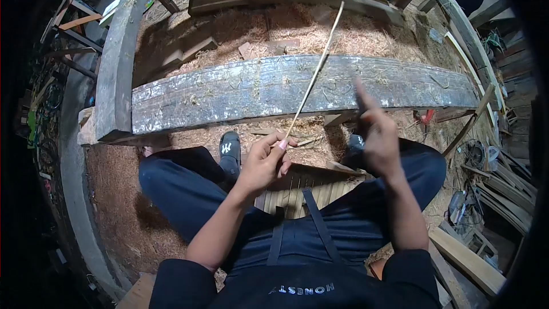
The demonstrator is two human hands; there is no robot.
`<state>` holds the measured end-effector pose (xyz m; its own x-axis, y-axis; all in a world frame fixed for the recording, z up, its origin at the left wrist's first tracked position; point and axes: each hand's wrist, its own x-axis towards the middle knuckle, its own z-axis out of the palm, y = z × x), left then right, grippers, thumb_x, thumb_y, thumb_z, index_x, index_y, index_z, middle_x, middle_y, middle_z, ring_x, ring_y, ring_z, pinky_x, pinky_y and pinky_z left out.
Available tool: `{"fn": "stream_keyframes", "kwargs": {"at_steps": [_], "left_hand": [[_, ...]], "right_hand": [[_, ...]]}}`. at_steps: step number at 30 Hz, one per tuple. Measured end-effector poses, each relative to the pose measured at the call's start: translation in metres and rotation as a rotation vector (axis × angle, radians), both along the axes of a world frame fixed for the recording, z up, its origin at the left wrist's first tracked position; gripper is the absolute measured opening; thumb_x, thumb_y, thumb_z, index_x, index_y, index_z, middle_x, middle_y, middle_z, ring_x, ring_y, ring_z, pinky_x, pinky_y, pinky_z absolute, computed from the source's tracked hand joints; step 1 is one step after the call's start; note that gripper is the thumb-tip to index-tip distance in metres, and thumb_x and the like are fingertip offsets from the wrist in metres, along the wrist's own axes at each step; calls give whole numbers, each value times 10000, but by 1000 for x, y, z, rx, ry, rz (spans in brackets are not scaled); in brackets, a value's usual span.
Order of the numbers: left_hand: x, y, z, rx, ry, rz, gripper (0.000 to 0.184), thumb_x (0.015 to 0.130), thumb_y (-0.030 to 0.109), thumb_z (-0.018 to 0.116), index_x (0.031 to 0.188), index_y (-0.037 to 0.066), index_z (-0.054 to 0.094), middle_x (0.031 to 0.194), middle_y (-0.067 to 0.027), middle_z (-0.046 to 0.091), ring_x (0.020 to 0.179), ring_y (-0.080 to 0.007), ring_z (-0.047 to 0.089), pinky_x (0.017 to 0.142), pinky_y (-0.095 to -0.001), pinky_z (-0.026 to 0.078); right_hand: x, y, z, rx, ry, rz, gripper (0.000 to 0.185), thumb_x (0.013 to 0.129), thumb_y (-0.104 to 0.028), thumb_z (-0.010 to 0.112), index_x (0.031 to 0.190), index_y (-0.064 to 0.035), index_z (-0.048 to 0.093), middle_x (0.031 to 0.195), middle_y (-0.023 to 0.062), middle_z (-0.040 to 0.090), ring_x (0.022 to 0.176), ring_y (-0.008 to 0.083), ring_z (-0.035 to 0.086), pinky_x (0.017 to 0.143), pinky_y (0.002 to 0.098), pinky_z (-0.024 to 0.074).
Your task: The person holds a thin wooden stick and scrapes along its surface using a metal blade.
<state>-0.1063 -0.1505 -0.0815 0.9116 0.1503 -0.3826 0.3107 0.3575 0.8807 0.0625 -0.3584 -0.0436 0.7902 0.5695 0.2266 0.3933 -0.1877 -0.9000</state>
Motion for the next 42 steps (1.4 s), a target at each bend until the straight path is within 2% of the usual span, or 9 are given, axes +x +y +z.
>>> {"fn": "stream_keyframes", "kwargs": {"at_steps": [3, 7, 12, 14, 23, 27, 32, 39, 42], "left_hand": [[-4, -11, 0, -35, 29, 54, 252, 1086, 291, 487, 1140, 70, 595, 588, 6, 535, 460, -43, 412, 437, -208, 269], [-5, -14, 7, -14, 155, 93, 219, 1058, 190, 499, 1190, 36, 585, 637, -15, 581, 466, -62, 448, 425, -241, 342], [-6, -15, 5, -30, 141, 57, 205, 1048, 154, 477, 1173, 20, 569, 656, -13, 592, 476, -63, 460, 425, -241, 348], [-7, -16, 1, -24, 94, 67, 173, 1032, 121, 466, 1078, 15, 596, 669, -12, 594, 495, -64, 471, 451, -244, 369], [-7, -20, -10, 196, -63, 201, 182, 932, 37, 563, 768, -2, 629, 672, 15, 566, 553, -47, 472, 494, -247, 347], [-9, -23, -12, 242, -37, 209, 147, 929, 24, 571, 800, 2, 637, 669, 15, 568, 556, -48, 486, 488, -242, 336], [-2, -21, -13, 57, -4, 266, 119, 929, 24, 562, 866, -10, 658, 706, 19, 588, 587, -51, 488, 510, -251, 362], [-4, -20, -16, 128, 13, 230, 250, 978, 78, 589, 749, 3, 653, 611, 60, 522, 549, -22, 423, 479, -262, 308], [-4, -20, -20, 70, -55, 216, 235, 1005, 106, 587, 826, -6, 692, 605, 74, 499, 532, -8, 387, 468, -247, 277]], "right_hand": [[-42, 7, -8, -191, -209, 132, 559, 937, -98, 655, 1477, -170, 531, 780, 161, 584, 660, 323, 587, 660, 394, 508], [-63, 7, -23, -284, -329, 268, 581, 903, -149, 707, 1455, -234, 550, 957, 129, 640, 780, 315, 650, 703, 418, 548], [-65, 9, -24, -299, -383, 277, 591, 886, -119, 716, 1443, -230, 553, 1003, 136, 640, 846, 324, 673, 740, 422, 566], [-67, 8, -27, -351, -382, 302, 605, 888, -94, 707, 1454, -227, 539, 1021, 140, 636, 846, 324, 674, 736, 422, 565], [-69, 15, -20, -411, -377, 288, 549, 907, -210, 707, 1434, -272, 565, 890, 122, 578, 691, 307, 635, 607, 419, 538], [-70, 14, -18, -468, -414, 294, 534, 908, -243, 701, 1425, -297, 577, 835, 113, 556, 652, 295, 623, 568, 411, 523], [-68, 19, -20, -465, -462, 230, 548, 895, -250, 700, 1426, -310, 577, 807, 107, 538, 637, 291, 613, 559, 400, 521], [-65, 18, -19, -506, -492, 202, 535, 898, -259, 702, 1419, -306, 587, 821, 113, 548, 637, 277, 622, 557, 396, 521], [-64, 19, -17, -516, -513, 172, 507, 902, -262, 700, 1399, -298, 608, 805, 108, 545, 634, 279, 622, 550, 396, 516]]}}
